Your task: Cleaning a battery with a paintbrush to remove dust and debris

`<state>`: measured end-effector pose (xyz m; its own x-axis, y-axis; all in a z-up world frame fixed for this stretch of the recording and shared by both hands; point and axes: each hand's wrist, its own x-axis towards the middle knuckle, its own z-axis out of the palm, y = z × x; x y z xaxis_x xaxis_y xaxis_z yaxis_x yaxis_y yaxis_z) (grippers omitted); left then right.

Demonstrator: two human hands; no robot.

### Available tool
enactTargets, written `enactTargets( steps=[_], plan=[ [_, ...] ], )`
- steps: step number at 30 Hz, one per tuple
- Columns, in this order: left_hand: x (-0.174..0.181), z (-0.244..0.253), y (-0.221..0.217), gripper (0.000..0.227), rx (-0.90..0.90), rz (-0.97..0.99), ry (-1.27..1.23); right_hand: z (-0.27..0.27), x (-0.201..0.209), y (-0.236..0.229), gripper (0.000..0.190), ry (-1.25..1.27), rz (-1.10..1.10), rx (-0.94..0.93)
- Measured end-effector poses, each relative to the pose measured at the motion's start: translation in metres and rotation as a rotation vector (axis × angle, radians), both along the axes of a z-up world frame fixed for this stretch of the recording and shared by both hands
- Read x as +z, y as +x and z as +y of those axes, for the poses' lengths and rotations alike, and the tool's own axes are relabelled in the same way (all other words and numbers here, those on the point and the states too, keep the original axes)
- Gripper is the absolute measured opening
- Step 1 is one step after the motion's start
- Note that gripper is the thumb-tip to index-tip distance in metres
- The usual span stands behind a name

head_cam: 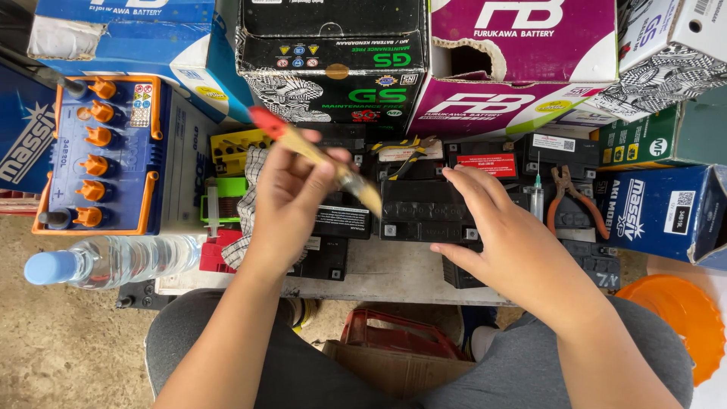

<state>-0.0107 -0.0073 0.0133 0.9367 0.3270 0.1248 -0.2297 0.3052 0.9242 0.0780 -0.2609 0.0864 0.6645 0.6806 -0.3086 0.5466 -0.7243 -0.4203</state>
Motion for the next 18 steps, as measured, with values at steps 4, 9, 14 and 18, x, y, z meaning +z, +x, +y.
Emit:
enactTargets(
  steps=[4,9,14,18],
  plan=[
    [0.007,0.004,0.001,0.023,0.171,0.01,0.022,0.002,0.004,0.0,0.092,-0.036,0.032,-0.02],
    [0.018,-0.001,-0.011,0.03,0.172,-0.051,0.219,-0.004,-0.004,0.001,0.095,0.055,0.051,0.003],
    [0.047,-0.019,-0.034,0.071,0.012,-0.037,0.321,-0.007,0.017,-0.008,0.103,0.301,0.175,-0.032],
    [0.066,-0.044,-0.042,0.093,-0.217,-0.061,0.521,-0.006,0.028,-0.016,0.083,0.627,0.22,0.101]
  ],
)
